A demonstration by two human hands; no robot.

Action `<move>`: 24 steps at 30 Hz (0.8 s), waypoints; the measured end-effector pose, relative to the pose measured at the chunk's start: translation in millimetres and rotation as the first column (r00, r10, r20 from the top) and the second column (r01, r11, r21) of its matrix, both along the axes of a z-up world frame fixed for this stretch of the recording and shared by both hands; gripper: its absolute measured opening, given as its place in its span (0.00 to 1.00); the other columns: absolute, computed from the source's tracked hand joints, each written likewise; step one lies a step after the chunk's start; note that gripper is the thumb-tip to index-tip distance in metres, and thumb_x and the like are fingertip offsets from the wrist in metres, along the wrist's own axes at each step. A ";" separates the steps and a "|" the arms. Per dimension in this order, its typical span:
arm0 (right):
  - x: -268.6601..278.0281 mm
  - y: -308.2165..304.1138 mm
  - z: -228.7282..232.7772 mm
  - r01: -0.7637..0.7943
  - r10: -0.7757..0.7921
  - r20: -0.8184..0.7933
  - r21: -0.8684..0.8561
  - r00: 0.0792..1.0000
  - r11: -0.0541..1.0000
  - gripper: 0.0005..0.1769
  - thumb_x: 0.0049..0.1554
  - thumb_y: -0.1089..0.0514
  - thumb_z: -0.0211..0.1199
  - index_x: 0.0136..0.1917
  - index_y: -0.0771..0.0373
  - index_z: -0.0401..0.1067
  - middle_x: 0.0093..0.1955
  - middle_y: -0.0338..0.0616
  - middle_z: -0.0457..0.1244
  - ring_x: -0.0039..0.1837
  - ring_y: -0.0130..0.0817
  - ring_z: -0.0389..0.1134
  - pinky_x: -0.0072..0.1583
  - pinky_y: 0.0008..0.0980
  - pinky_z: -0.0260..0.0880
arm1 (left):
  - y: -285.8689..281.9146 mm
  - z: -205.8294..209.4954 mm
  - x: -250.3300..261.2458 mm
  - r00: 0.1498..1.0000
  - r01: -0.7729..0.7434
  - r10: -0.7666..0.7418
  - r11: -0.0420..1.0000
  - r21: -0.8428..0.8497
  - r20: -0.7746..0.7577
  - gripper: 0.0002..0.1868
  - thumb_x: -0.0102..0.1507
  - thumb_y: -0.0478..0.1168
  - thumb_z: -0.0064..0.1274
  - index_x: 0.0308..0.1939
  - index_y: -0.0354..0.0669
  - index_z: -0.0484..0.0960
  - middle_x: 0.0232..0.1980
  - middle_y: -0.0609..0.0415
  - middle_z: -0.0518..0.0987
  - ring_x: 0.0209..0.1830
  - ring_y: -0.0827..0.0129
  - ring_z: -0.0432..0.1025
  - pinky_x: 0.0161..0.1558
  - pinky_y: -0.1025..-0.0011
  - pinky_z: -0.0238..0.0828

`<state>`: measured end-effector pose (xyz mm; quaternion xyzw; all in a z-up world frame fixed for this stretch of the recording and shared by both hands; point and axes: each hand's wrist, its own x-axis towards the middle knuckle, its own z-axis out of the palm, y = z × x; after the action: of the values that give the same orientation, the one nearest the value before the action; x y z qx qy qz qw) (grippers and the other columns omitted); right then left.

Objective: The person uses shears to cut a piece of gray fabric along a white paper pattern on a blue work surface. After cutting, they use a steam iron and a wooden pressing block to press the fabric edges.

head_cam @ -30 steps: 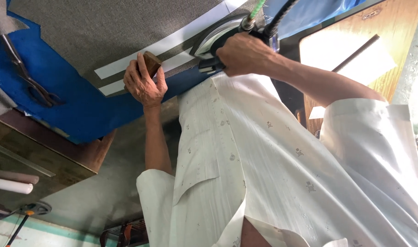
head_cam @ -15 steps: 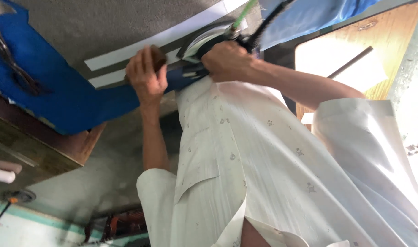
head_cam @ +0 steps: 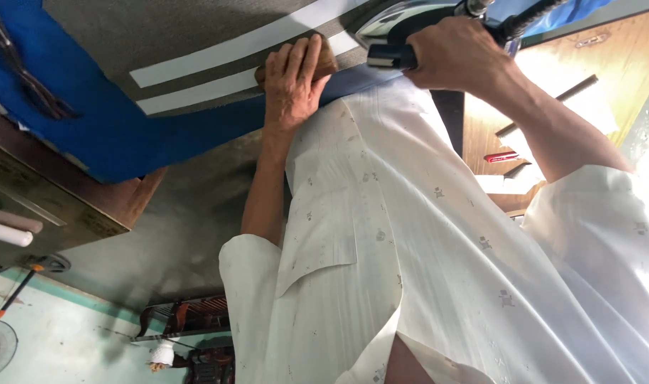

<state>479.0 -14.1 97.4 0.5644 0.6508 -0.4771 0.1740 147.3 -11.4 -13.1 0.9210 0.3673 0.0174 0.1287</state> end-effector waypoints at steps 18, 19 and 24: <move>55.0 -79.4 -49.4 0.418 -0.532 0.141 0.465 0.835 0.780 0.29 0.76 0.33 0.79 0.48 0.59 0.80 0.35 0.47 0.66 0.39 0.44 0.71 0.38 0.48 0.68 | 5.3 -15.7 25.6 0.996 0.064 -0.074 0.976 0.208 0.041 0.52 0.64 0.66 0.83 0.75 0.54 0.63 0.68 0.57 0.72 0.63 0.57 0.68 0.62 0.55 0.66; 43.6 -72.8 -44.4 0.383 -0.481 0.130 0.444 0.867 0.810 0.31 0.77 0.33 0.78 0.50 0.62 0.79 0.37 0.50 0.66 0.44 0.50 0.70 0.44 0.50 0.70 | 9.0 -6.9 6.9 0.997 0.076 -0.079 0.980 0.182 0.008 0.52 0.65 0.64 0.83 0.76 0.54 0.60 0.68 0.58 0.71 0.62 0.59 0.67 0.63 0.58 0.66; -63.8 1.2 7.1 0.209 -0.248 0.040 0.413 0.968 0.886 0.23 0.74 0.41 0.77 0.55 0.64 0.82 0.44 0.57 0.70 0.46 0.55 0.73 0.43 0.48 0.70 | 11.3 16.4 -121.0 1.000 -0.021 0.021 0.996 0.090 0.007 0.41 0.69 0.52 0.76 0.76 0.57 0.64 0.71 0.58 0.72 0.66 0.55 0.66 0.68 0.54 0.58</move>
<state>415.2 -12.9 104.5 0.6822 0.6559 -0.3222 0.0255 26.2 -0.1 3.3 0.9219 0.3755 0.0382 0.0881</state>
